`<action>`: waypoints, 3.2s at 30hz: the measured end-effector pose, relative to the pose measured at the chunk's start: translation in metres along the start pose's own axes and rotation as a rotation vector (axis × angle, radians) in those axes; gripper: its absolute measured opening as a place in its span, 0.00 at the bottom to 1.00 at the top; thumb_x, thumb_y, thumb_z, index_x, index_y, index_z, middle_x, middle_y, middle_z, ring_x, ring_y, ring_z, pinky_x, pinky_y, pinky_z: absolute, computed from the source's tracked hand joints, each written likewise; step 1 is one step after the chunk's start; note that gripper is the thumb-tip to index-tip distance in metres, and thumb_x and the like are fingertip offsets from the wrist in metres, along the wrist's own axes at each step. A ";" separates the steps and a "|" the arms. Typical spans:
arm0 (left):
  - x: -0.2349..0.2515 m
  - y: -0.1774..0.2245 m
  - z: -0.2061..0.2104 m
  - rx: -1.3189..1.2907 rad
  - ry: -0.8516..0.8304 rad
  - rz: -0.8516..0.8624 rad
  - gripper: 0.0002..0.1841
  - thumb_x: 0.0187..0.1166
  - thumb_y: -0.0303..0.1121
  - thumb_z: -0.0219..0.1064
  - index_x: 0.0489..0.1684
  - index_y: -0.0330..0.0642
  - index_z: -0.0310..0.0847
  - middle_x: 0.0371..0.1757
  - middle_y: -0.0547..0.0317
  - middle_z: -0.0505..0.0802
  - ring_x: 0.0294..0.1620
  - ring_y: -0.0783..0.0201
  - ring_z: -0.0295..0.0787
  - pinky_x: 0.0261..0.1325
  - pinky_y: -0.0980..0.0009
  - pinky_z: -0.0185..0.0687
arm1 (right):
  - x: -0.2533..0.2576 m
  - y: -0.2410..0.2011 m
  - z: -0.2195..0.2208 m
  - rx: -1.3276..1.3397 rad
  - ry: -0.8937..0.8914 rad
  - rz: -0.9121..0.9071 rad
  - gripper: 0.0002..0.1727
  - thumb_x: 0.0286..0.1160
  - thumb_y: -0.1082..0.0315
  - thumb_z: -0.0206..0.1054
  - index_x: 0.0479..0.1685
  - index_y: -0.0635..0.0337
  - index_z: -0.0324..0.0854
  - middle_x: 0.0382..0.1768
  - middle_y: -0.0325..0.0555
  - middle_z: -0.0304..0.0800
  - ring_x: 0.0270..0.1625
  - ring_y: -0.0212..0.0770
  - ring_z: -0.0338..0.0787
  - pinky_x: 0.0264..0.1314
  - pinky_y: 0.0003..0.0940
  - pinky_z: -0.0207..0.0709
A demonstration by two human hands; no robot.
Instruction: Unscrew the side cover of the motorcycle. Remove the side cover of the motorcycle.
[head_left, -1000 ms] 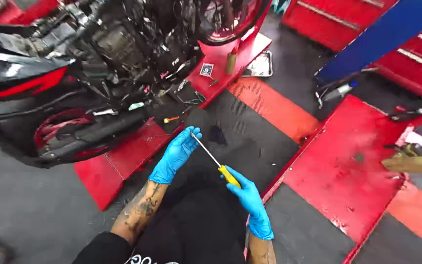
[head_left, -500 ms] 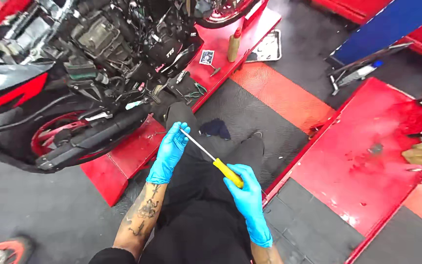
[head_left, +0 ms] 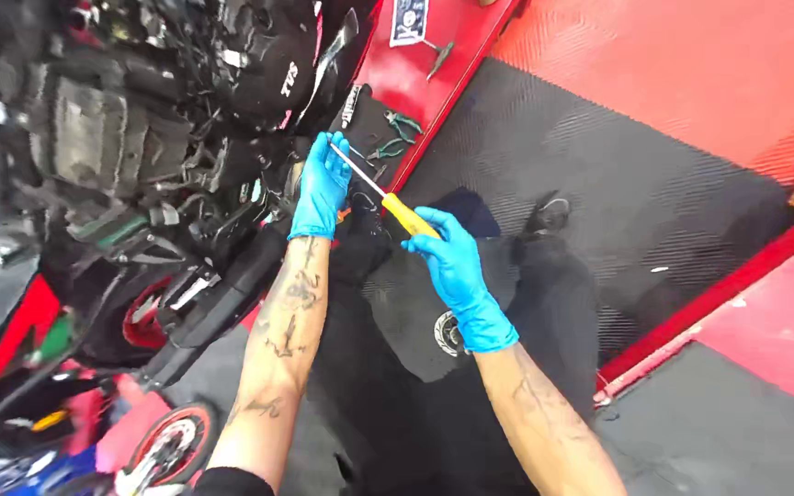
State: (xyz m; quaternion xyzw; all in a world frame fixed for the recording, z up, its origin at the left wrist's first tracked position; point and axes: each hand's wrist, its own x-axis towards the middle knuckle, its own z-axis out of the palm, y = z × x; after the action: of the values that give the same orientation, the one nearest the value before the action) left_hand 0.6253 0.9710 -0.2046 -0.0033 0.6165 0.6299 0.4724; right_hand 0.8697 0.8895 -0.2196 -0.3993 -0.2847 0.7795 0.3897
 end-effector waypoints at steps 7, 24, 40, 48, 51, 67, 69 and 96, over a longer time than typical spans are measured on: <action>0.172 -0.029 -0.016 0.218 0.170 0.001 0.16 0.94 0.41 0.48 0.71 0.46 0.68 0.61 0.60 0.88 0.59 0.73 0.88 0.60 0.79 0.84 | 0.149 0.064 0.005 -0.077 0.131 0.170 0.21 0.82 0.70 0.66 0.73 0.52 0.80 0.44 0.44 0.93 0.36 0.34 0.92 0.42 0.32 0.88; 0.190 -0.011 -0.019 0.564 0.247 0.124 0.17 0.96 0.40 0.45 0.75 0.46 0.65 0.64 0.62 0.87 0.61 0.76 0.87 0.65 0.81 0.81 | 0.198 0.080 0.003 -0.081 0.008 0.190 0.20 0.79 0.69 0.68 0.70 0.52 0.82 0.58 0.47 0.86 0.49 0.38 0.89 0.46 0.35 0.86; 0.204 -0.044 -0.018 1.033 0.315 0.602 0.17 0.93 0.30 0.54 0.71 0.26 0.73 0.48 0.45 0.93 0.44 0.57 0.95 0.50 0.64 0.93 | 0.222 0.100 0.013 -0.052 0.040 0.204 0.17 0.80 0.66 0.65 0.66 0.51 0.86 0.54 0.42 0.91 0.54 0.32 0.89 0.54 0.30 0.83; 0.209 -0.046 -0.024 1.000 0.298 0.648 0.18 0.92 0.28 0.54 0.72 0.23 0.70 0.48 0.41 0.92 0.43 0.55 0.96 0.49 0.63 0.94 | 0.251 0.101 0.002 -0.079 -0.029 0.158 0.15 0.77 0.69 0.66 0.60 0.52 0.87 0.43 0.36 0.91 0.38 0.24 0.87 0.40 0.23 0.81; 0.207 -0.046 -0.024 1.002 0.278 0.636 0.18 0.93 0.28 0.54 0.74 0.24 0.69 0.50 0.42 0.92 0.45 0.55 0.95 0.51 0.63 0.94 | 0.250 0.108 0.000 -0.062 -0.031 0.160 0.15 0.78 0.69 0.66 0.61 0.53 0.87 0.41 0.36 0.90 0.34 0.24 0.85 0.37 0.22 0.80; 0.136 -0.037 -0.001 0.817 -0.022 0.041 0.24 0.97 0.39 0.32 0.72 0.34 0.69 0.65 0.49 0.90 0.67 0.59 0.88 0.73 0.62 0.80 | 0.235 0.083 0.031 -0.028 -0.012 0.384 0.21 0.95 0.53 0.48 0.45 0.53 0.84 0.24 0.38 0.88 0.23 0.34 0.89 0.28 0.35 0.85; 0.113 -0.028 -0.003 0.785 -0.256 -0.165 0.26 0.96 0.35 0.27 0.84 0.37 0.61 0.80 0.53 0.80 0.81 0.61 0.76 0.85 0.66 0.68 | 0.237 0.076 0.035 0.126 0.052 0.530 0.26 0.97 0.52 0.44 0.37 0.57 0.81 0.18 0.41 0.83 0.15 0.34 0.84 0.18 0.31 0.81; 0.146 -0.036 -0.024 0.408 -0.314 -0.218 0.21 0.96 0.30 0.38 0.80 0.30 0.65 0.73 0.40 0.85 0.74 0.51 0.84 0.79 0.59 0.78 | 0.229 0.116 0.023 -1.058 0.118 -0.481 0.18 0.82 0.63 0.63 0.69 0.46 0.85 0.51 0.57 0.87 0.53 0.58 0.87 0.54 0.53 0.75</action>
State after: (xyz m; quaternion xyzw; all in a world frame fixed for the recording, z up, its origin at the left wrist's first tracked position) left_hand 0.5524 1.0313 -0.3239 0.1233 0.6458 0.4312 0.6179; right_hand 0.7195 1.0159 -0.3875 -0.5064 -0.6958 0.3976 0.3184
